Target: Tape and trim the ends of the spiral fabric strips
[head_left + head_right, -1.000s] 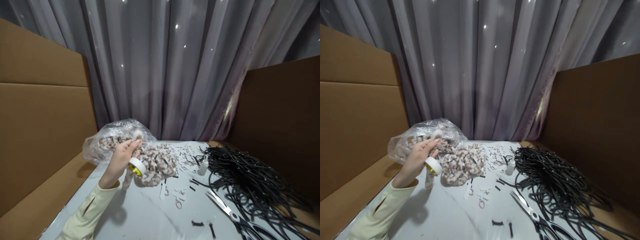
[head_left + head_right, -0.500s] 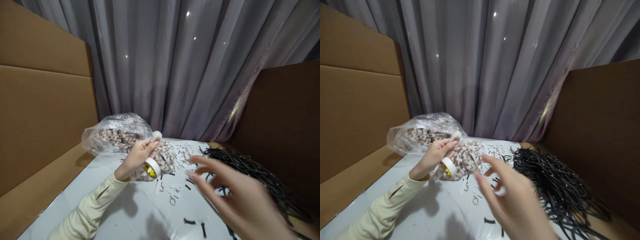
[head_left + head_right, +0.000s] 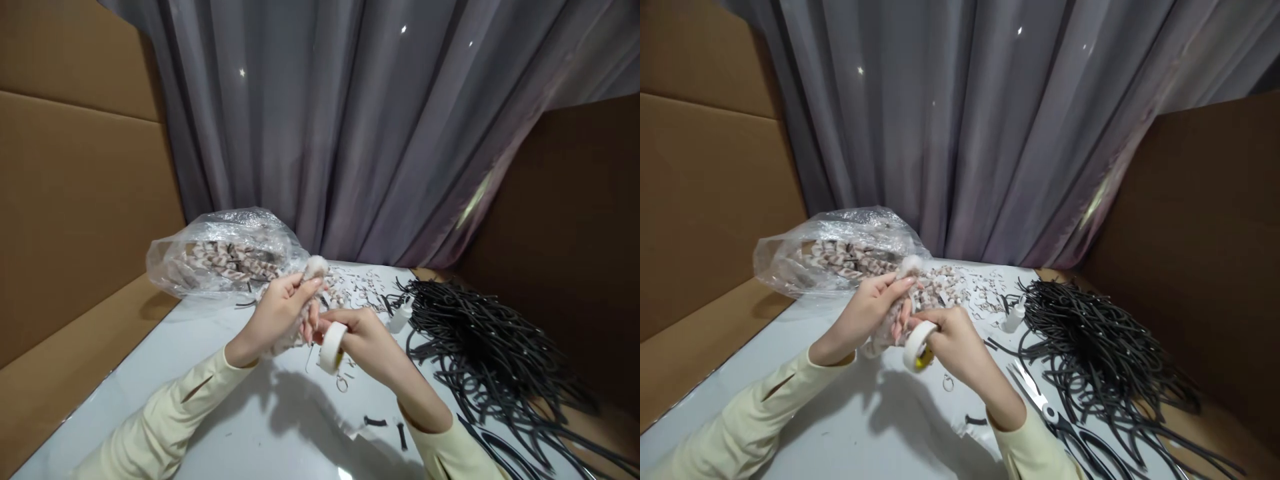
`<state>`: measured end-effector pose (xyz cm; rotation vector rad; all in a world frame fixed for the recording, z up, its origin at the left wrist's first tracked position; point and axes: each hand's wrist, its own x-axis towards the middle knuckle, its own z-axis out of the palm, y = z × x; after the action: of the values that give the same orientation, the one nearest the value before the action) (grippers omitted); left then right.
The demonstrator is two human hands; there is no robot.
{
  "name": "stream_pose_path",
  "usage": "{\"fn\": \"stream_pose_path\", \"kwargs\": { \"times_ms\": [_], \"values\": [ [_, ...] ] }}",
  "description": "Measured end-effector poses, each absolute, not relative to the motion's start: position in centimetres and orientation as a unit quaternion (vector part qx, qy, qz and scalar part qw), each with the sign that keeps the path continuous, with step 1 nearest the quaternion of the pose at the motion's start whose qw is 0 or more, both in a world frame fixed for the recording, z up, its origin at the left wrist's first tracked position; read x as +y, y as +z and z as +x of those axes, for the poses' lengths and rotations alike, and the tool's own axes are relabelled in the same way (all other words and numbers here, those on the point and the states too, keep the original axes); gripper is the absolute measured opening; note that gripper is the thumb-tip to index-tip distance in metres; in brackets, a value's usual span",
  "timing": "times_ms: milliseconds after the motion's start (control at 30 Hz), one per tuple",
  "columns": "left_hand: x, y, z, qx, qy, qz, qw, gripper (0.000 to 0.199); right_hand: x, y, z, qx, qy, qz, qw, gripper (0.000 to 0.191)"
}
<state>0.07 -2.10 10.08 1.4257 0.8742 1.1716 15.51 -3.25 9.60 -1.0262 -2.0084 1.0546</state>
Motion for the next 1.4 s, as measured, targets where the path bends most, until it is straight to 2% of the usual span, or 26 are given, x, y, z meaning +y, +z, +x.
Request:
{"fn": "stream_pose_path", "kwargs": {
  "times_ms": [67, 133, 233, 433, 633, 700, 767, 867, 1067, 1200, 1333, 1400],
  "values": [
    [-2.3, 9.6, 0.4, 0.385, 0.508, 0.593, 0.492, 0.027, -3.2, 9.1, 15.2, -0.774, 0.333, -0.427, 0.329, 0.031],
    [-2.3, 9.0, 0.7, 0.419, 0.537, 0.6, 0.418, 0.027, -3.1, 8.3, 14.8, -0.767, 0.298, -0.448, 0.35, 0.03],
    [-2.2, 8.4, 0.9, 0.449, 0.559, 0.611, 0.335, 0.031, -3.2, 7.5, 14.2, -0.739, 0.339, -0.446, 0.374, 0.028],
    [-2.6, 8.4, 1.1, 0.413, 0.544, 0.589, 0.433, 0.031, -3.3, 7.0, 13.5, -0.724, 0.377, -0.426, 0.391, 0.016],
    [-2.4, 8.7, 0.6, 0.399, 0.567, 0.574, 0.436, 0.031, -4.0, 8.6, 14.5, -0.817, 0.231, -0.403, 0.342, 0.009],
    [-2.3, 8.9, 0.4, 0.392, 0.571, 0.572, 0.44, 0.032, -4.4, 9.5, 15.1, -0.839, 0.221, -0.38, 0.321, 0.003],
    [-2.3, 9.1, 0.3, 0.383, 0.57, 0.572, 0.448, 0.032, -4.9, 10.4, 15.6, -0.842, 0.232, -0.374, 0.313, 0.011],
    [-2.5, 9.3, 0.2, 0.384, 0.563, 0.576, 0.452, 0.032, -5.3, 11.0, 16.1, -0.826, 0.237, -0.383, 0.339, 0.02],
    [-2.9, 9.5, 0.1, 0.396, 0.565, 0.59, 0.42, 0.03, -5.8, 10.8, 15.8, -0.82, 0.178, -0.346, 0.42, 0.01],
    [-3.1, 9.6, -0.1, 0.386, 0.582, 0.587, 0.41, 0.031, -6.1, 10.3, 15.3, -0.821, 0.135, -0.296, 0.469, 0.012],
    [-3.0, 9.7, 0.0, 0.379, 0.587, 0.57, 0.432, 0.034, -6.2, 10.0, 15.0, -0.806, 0.112, -0.276, 0.512, 0.015],
    [-2.9, 9.7, 0.0, 0.363, 0.592, 0.556, 0.458, 0.035, -6.4, 10.3, 15.0, -0.796, 0.142, -0.297, 0.509, 0.014]
  ]
}}
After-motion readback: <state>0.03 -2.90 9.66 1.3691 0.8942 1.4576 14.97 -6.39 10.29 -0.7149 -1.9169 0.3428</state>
